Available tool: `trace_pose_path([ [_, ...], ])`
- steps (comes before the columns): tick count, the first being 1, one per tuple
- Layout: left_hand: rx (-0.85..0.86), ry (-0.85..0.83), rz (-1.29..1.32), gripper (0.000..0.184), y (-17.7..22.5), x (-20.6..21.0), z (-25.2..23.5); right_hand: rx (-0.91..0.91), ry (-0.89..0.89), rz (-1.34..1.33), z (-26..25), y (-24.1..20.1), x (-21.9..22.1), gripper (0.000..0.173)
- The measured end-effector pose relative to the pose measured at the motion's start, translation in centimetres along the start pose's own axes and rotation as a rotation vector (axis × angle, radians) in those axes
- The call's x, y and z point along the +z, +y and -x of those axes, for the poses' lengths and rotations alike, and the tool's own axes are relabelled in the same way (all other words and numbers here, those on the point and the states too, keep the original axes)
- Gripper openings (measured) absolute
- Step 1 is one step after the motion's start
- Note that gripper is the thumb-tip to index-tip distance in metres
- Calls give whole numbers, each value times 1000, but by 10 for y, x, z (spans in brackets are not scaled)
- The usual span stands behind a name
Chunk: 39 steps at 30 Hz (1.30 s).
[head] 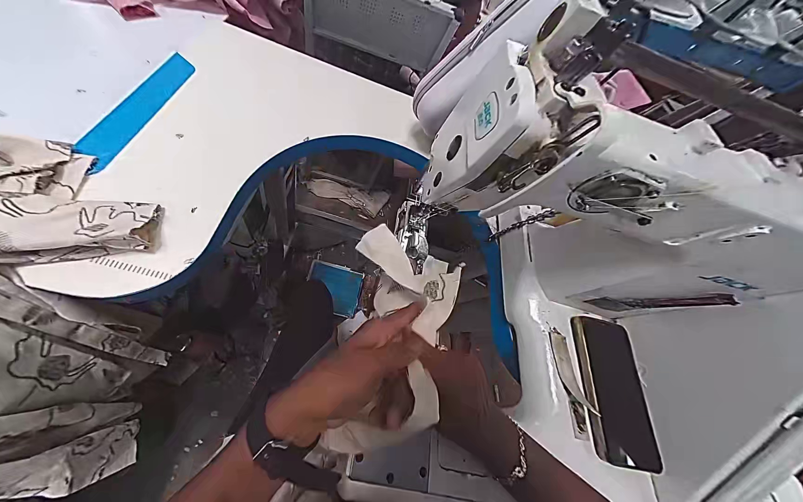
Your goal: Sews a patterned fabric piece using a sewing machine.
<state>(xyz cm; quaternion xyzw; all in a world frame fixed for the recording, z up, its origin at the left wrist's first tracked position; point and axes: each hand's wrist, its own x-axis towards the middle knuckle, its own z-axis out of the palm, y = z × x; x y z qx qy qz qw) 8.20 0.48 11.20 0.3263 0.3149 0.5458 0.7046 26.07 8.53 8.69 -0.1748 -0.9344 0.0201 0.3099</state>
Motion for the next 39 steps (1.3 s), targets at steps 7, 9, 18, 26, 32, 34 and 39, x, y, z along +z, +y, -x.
trace_pose_path([
  [7,369,699,-1070,28,-18,-30,-83,98,77,26,-4,17,1,32],
  [9,210,727,-1218,52,-24,-4,-81,585,-150,-2,-12,53,-14,48],
  [18,252,569,-1274,71,-21,-21,-76,475,-28,-29,-50,49,8,24],
  [26,454,476,-1500,39,-31,-33,-78,180,16,-11,-35,70,19,18],
  [32,615,487,-1595,31,-34,-36,-81,112,-214,-3,-37,61,3,15],
  [34,604,473,-1541,35,-35,-36,-78,89,-248,24,-38,54,0,14],
  [39,575,465,-1421,40,-36,-36,-75,193,-223,-101,-38,47,3,13],
])
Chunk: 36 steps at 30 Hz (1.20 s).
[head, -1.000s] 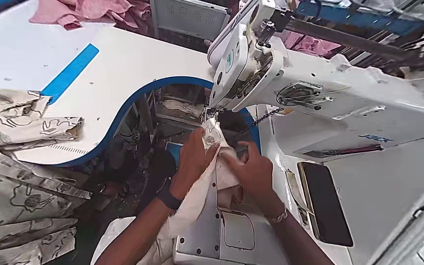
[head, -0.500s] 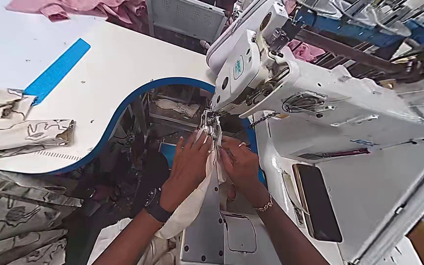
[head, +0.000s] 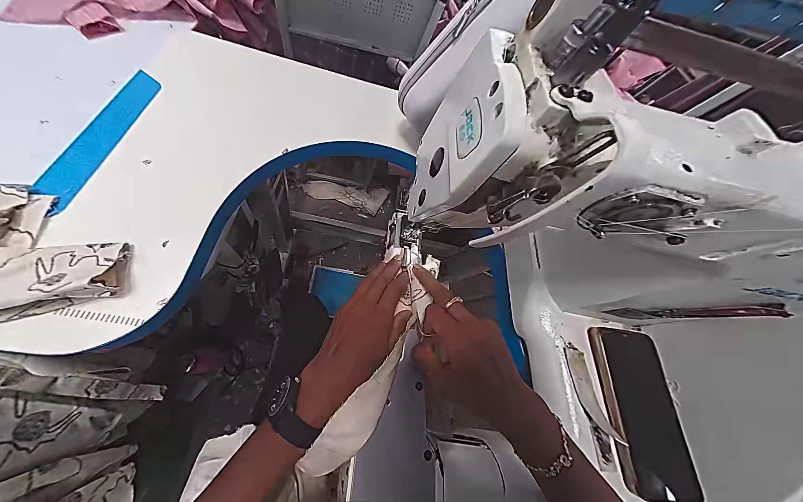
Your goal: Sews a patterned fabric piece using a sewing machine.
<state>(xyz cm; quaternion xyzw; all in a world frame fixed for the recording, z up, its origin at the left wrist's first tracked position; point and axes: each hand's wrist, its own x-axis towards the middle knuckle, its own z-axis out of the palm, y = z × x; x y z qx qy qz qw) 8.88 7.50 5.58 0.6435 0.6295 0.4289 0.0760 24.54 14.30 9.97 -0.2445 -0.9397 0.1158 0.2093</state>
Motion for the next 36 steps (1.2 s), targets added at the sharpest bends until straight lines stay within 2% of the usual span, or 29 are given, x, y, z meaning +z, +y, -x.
trace_pose_path([
  [4,2,93,119,34,0,4,0,222,19,-440,-13,5,21,20],
  [9,-10,133,112,20,3,7,-4,230,224,-127,-14,-15,30,22],
  [11,-15,135,100,20,6,8,-2,288,260,-239,-9,-17,30,22],
  [13,-13,144,87,22,5,10,-3,320,229,-384,-15,-11,28,14],
  [15,-5,152,88,23,2,12,-5,321,225,-418,-20,-9,30,13],
  [19,-29,155,101,23,3,12,-9,276,205,-186,-19,-14,27,20],
  [24,-71,154,141,24,1,15,-12,212,265,165,-20,-28,32,22],
  [29,-113,186,139,21,-4,18,-26,155,390,192,-33,-16,42,26],
  [30,-125,194,146,22,-3,16,-27,186,358,168,-29,-17,37,25],
  [32,-266,104,194,30,11,-3,-14,355,112,146,-7,-30,8,24],
  [34,-464,-205,319,43,26,-40,6,544,-275,170,17,-30,-19,24],
  [35,-525,-337,331,45,35,-54,18,617,-480,138,33,-17,-25,25],
  [36,-540,-383,311,39,44,-59,29,633,-645,52,49,6,-28,26],
])
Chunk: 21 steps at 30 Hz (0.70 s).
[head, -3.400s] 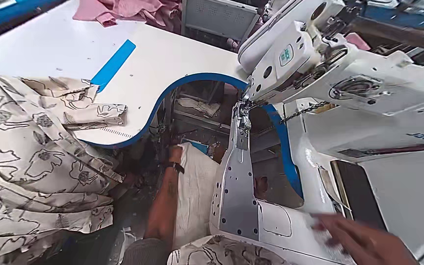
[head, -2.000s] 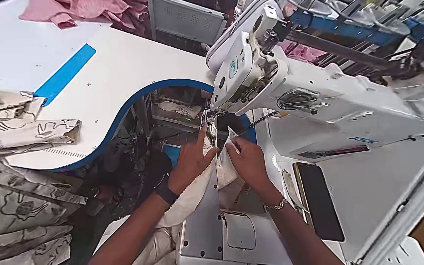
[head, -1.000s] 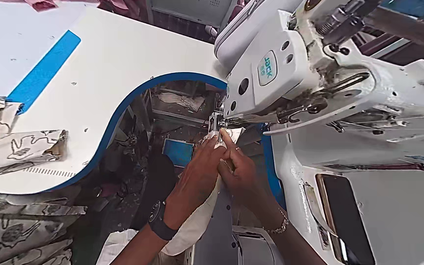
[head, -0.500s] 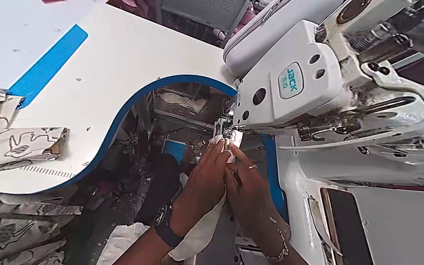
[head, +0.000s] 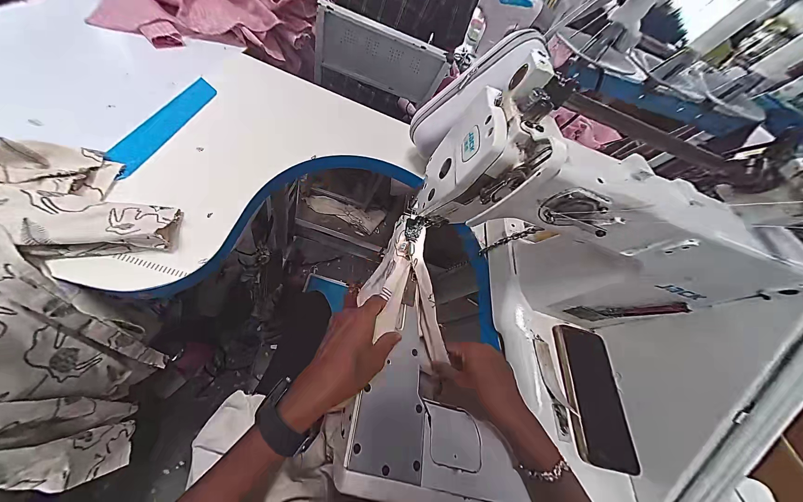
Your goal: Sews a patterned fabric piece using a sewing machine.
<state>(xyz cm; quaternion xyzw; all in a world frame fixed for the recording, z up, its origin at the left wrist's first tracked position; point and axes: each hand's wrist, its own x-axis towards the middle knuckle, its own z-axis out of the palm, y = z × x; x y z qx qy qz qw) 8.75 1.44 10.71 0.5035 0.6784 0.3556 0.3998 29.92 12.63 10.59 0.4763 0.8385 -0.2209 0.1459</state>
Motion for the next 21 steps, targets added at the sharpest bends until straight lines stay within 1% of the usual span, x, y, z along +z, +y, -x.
trace_pose_path([
  [1,30,32,-36,29,-2,3,10,-82,-125,-85,-6,27,5,25],
  [2,84,88,-52,24,-6,9,16,-221,-196,-219,-6,47,7,22],
  [3,149,153,-47,24,-12,17,20,-384,-193,-342,0,55,7,15],
  [4,217,218,-34,25,-17,23,21,-542,-140,-393,13,46,2,16],
  [5,277,283,-23,26,-20,29,18,-673,-7,-341,32,23,-8,21],
  [6,330,355,-19,26,-21,33,11,-739,149,-187,54,-11,-19,23],
  [7,360,401,-22,26,-24,38,7,-695,279,-11,79,-48,-19,22],
  [8,376,433,-25,25,-27,43,3,-571,332,124,96,-78,-10,20],
  [9,374,445,-24,24,-27,47,1,-428,322,184,104,-96,3,18],
  [10,354,425,-19,24,-24,43,-2,-286,276,182,101,-105,11,20],
  [11,310,349,-2,25,-20,34,-1,-158,204,150,97,-108,11,25],
  [12,265,263,21,26,-16,25,2,-94,164,153,91,-106,3,30],
  [13,254,231,17,26,-15,21,8,-95,150,197,88,-105,-10,32],
  [15,334,272,-38,22,-22,29,17,-179,124,316,89,-107,-34,31],
  [16,381,303,-46,22,-26,35,18,-224,94,349,88,-107,-39,30],
  [19,530,414,-31,28,-37,34,4,-280,19,283,70,-92,-33,32],
  [20,558,448,-16,29,-37,39,0,-308,24,271,69,-82,-32,33],
  [21,581,488,-23,29,-38,43,-5,-377,53,273,66,-76,-32,34],
])
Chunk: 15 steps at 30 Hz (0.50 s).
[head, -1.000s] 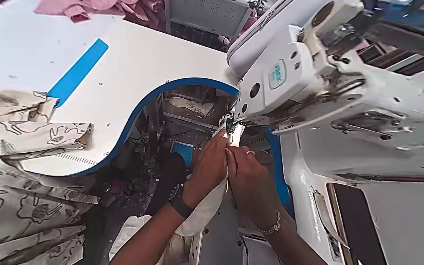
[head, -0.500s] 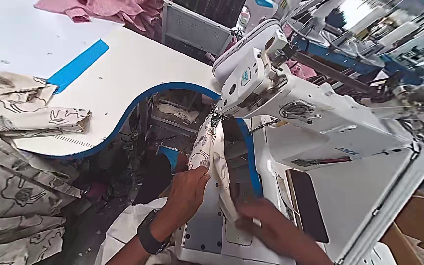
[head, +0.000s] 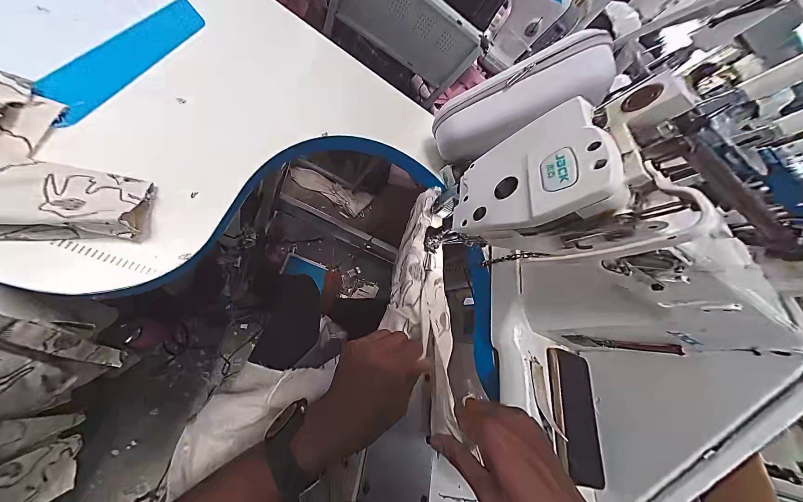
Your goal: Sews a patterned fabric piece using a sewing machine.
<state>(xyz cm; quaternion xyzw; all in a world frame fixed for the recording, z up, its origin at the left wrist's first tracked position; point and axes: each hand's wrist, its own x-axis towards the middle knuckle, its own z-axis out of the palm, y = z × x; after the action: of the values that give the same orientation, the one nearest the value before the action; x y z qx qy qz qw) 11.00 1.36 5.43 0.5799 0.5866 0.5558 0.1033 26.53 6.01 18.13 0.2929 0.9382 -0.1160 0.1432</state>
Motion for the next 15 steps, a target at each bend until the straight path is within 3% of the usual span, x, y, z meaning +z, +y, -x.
trace_pose_path([
  [4,-5,74,-71,24,0,10,-9,-91,44,58,-3,2,-6,34],
  [7,-91,10,-90,24,4,5,-6,-45,25,-13,-1,14,2,36],
  [10,-141,-52,-73,24,4,0,-9,-151,113,-65,-10,23,10,33],
  [15,-140,-75,-24,20,8,-3,-2,-170,178,117,-33,20,6,36],
])
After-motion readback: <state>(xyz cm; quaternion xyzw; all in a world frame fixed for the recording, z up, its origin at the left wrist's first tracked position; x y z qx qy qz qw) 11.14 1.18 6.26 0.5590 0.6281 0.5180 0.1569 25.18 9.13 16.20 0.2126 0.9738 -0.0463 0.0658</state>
